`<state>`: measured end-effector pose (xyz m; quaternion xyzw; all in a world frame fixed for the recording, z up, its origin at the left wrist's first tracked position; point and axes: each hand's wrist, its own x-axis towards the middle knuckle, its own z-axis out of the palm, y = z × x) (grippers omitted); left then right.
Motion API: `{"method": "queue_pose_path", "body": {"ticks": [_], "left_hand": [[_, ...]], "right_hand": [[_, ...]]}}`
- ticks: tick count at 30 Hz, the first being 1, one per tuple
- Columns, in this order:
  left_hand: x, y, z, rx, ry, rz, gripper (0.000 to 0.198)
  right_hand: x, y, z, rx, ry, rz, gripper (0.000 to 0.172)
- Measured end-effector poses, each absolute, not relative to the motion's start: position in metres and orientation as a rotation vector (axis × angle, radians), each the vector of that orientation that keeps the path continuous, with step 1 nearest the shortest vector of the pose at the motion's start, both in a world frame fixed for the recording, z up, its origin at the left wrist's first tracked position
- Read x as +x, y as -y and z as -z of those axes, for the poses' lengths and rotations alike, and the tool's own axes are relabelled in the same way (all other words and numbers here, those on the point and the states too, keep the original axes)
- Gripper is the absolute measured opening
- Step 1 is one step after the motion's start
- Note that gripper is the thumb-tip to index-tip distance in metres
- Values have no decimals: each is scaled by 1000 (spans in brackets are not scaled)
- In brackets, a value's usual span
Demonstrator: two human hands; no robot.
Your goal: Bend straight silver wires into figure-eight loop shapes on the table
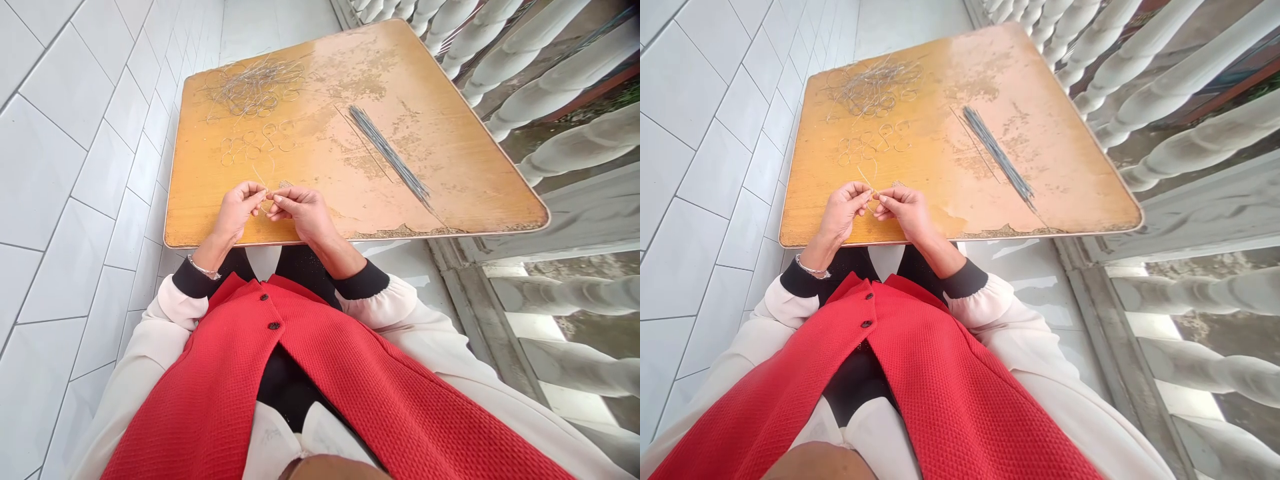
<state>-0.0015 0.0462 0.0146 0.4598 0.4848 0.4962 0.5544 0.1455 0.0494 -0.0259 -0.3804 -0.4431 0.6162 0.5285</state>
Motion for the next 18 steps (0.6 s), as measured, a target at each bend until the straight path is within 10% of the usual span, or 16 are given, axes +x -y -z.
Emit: {"method": "queue_pose_path", "body": {"ticks": [18], "left_hand": [[-5,-46,-11,1070,-1168,-1121,16]], "right_hand": [[149,-50,26,-1039,1260,-1298,21]]}}
